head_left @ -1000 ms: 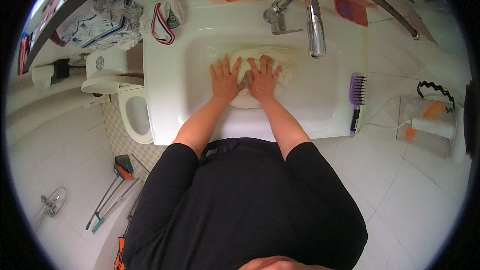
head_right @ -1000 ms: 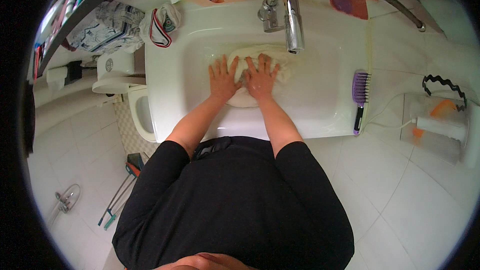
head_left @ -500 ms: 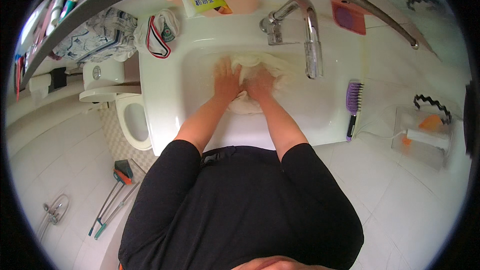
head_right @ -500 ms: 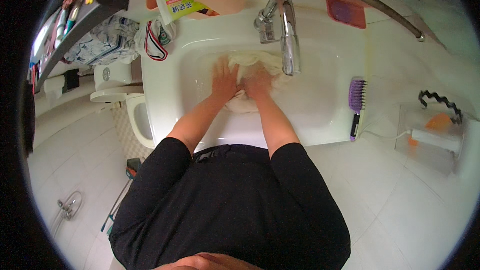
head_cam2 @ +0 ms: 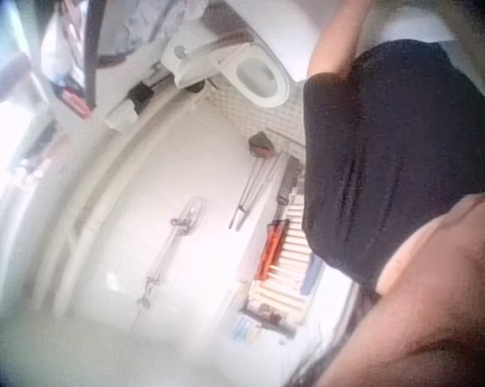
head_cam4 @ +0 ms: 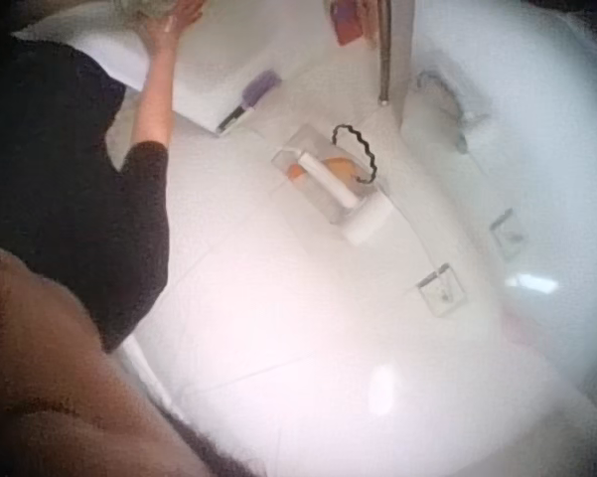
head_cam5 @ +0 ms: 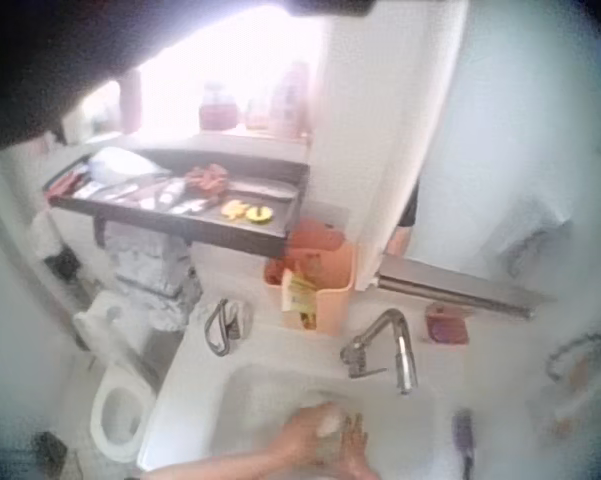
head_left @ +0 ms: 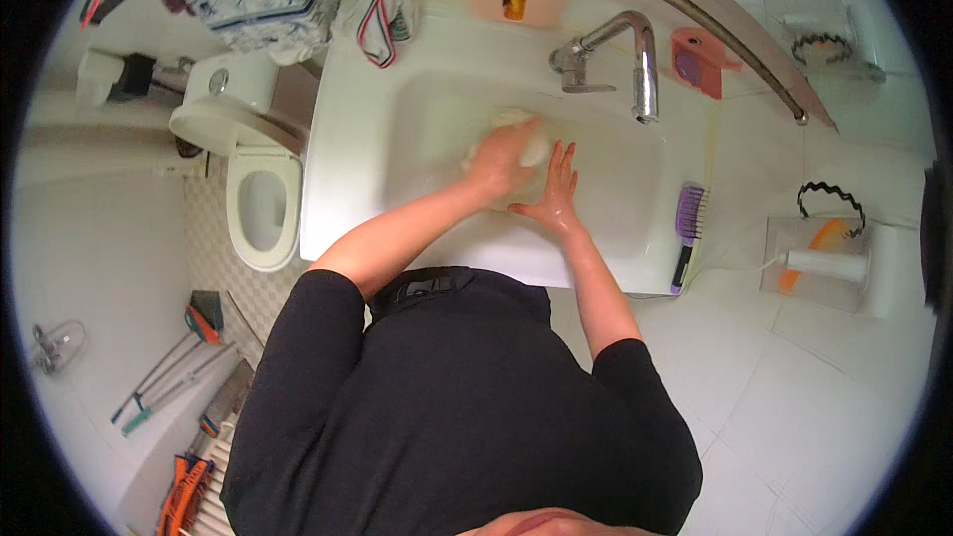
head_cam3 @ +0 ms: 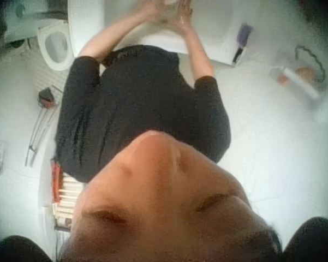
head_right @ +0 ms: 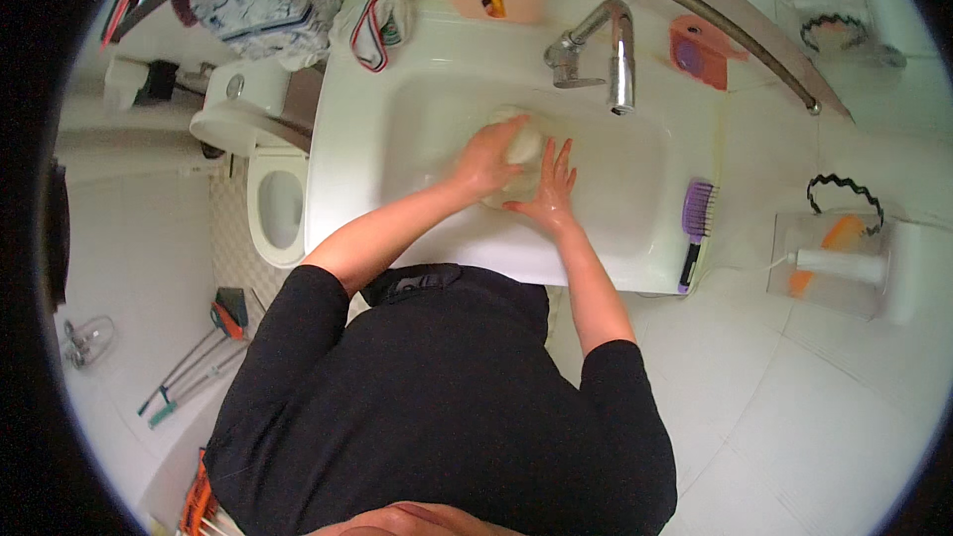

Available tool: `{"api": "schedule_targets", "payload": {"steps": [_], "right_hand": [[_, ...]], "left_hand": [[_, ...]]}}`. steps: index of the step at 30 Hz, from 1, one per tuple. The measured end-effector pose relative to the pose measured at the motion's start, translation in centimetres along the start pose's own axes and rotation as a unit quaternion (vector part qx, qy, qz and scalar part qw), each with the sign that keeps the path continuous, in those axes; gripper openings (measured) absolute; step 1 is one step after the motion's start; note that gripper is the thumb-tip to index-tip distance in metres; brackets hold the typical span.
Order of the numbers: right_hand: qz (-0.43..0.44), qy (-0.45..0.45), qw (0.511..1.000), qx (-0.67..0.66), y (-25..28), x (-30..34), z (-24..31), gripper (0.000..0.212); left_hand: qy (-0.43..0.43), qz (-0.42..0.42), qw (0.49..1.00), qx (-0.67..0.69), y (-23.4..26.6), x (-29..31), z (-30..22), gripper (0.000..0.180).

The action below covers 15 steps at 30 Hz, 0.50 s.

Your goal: The person washes two small cloths by hand in a bathroom sink. They wet the cloths under running water, rub them together, rinse, and wring out excess water repeatedly. The cloths are handled one at a time and then together, with water running throughout.

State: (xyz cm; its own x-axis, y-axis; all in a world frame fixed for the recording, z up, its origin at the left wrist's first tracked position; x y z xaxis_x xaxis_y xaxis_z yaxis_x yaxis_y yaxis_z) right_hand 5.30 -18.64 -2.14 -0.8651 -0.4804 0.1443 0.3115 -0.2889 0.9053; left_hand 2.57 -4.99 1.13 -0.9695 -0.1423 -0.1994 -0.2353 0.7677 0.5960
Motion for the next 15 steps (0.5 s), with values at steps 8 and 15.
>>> {"api": "schedule_targets", "payload": {"steps": [8, 15], "right_hand": [[-0.062, 0.021, 0.992, -0.112, 1.4, 2.5, 0.0, 0.091], [-0.079, -0.01, 0.953, -0.291, 3.5, 3.3, -0.6, 0.079]], "left_hand": [[-0.262, -0.087, 0.958, 0.072, 5.0, 2.4, -14.6, 0.061], [-0.371, -0.149, 0.915, 0.05, 7.8, 4.9, -19.0, 0.034]]}}
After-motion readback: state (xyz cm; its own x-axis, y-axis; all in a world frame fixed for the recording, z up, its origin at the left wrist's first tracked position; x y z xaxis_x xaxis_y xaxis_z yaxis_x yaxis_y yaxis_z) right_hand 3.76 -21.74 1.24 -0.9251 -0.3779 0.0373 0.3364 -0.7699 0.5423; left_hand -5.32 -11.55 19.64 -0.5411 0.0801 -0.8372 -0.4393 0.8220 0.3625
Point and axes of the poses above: each hand's wrist, its own x-axis away from the middle knuckle, its own y-axis out of the back of the hand, z = x × y, the point moved 6 cm from there along -x, towards the middle knuckle, and after that the axes turned 7 degrees about -y, right-handed, at the moved point
